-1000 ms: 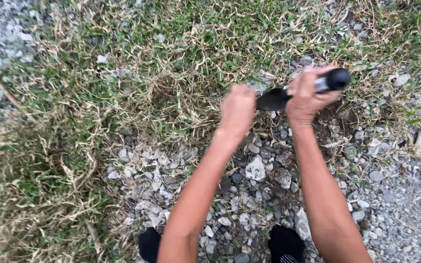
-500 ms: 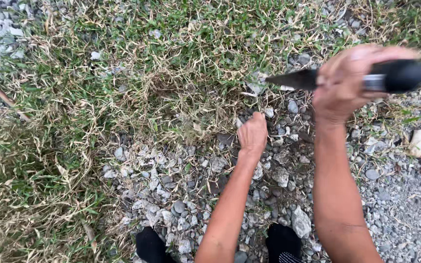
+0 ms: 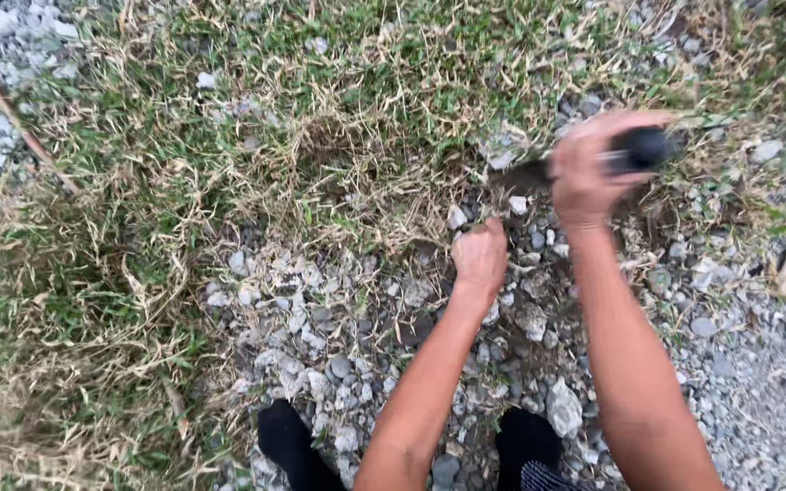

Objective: The person uses a small hand trowel to loosen soil and pull weeds from a gravelly patch with sparse grass. They repeatedly scrape the ground, lift clumps of grass and roots, and discard them to the side.

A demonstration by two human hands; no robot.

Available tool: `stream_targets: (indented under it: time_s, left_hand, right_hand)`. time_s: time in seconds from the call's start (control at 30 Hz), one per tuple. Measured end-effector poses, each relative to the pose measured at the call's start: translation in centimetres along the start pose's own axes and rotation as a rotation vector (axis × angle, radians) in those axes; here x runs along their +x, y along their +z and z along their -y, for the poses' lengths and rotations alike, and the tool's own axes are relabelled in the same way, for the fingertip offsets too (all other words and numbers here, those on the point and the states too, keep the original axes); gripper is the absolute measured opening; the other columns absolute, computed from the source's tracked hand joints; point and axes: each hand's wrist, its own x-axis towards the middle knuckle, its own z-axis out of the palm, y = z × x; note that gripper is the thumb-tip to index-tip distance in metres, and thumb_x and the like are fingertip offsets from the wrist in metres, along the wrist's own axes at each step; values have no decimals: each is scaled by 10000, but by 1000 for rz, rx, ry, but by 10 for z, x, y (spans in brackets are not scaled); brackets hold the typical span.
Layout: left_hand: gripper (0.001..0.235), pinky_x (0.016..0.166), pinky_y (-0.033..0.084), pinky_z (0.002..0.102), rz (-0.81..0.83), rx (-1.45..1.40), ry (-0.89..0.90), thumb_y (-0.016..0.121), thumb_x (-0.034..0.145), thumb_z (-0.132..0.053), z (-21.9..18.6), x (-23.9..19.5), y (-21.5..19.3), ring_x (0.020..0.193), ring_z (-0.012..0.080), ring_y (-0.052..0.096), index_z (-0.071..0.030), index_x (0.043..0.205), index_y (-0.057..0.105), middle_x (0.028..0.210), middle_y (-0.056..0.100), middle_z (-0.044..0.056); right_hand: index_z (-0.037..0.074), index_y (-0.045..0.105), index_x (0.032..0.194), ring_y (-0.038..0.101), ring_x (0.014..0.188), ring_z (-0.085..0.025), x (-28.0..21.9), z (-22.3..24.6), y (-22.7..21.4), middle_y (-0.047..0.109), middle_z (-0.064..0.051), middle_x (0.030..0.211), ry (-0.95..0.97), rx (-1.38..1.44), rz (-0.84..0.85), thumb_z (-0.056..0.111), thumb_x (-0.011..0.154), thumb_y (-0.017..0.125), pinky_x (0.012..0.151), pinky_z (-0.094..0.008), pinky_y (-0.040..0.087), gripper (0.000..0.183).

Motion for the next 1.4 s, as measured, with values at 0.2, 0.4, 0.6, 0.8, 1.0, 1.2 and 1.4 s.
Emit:
stream_targets:
  time_s: [0.2,0.4,0.6,0.8,1.0,1.2,1.4]
  left_hand:
    - [85,498,560,397,-55,87,61,589,917,-72,2,-14,-5,574,268,712,-56,847,634,695,695,101]
    - [66,487,560,379,-31,158,55,600,925,-85,3,-17,9,582,242,712,-64,904,660,687,686,71]
    - [79,474,520,410,66,-88,287,643,885,-72,-25,-117,1,570,260,673,-40,949,675,711,691,124]
    - [72,410,480,418,21,340,178,654,766,-74,139,-107,-47,564,229,677,-121,819,652,675,681,66]
    - [211,676,567,460,360,532,-297,723,863,-307,275,-35,-211,807,338,708,-97,875,718,863,714,144]
    - [99,600,538,451,-120,289,165,709,847,-39,21,87,-200,742,291,689,-88,933,701,851,671,148]
    - [682,652,545,545,23,-468,369,746,770,-312,-124,136,-37,827,440,683,-19,1348,531,1256,606,223]
  right_hand:
    - [125,508,1324,465,453,-187,-3,19,-1,565,-91,790,-322,-353,54,-94,1027,614,453,-342,463,384]
    - [192,469,1216,473,494,-125,-8,10,6,553,0,747,-7,-30,-91,176,967,387,428,-282,471,263]
    - [255,488,1238,586,635,-106,-19,-20,28,614,-1,910,-38,-426,67,31,1017,657,518,-266,519,358]
    - [59,520,1121,508,499,-174,9,28,-24,569,-83,788,-245,-345,98,-113,1046,627,457,-327,480,217]
    - [69,502,1121,501,459,-123,37,84,-29,540,-49,733,-199,-474,-5,12,1116,585,433,-283,467,100]
    - [-50,568,970,464,457,-202,99,139,-64,516,-152,678,-491,-568,-99,52,1230,538,425,-378,436,280]
    - [-21,436,830,370,524,-176,118,197,-127,358,-85,617,-500,-450,-49,69,1288,472,469,-335,297,469]
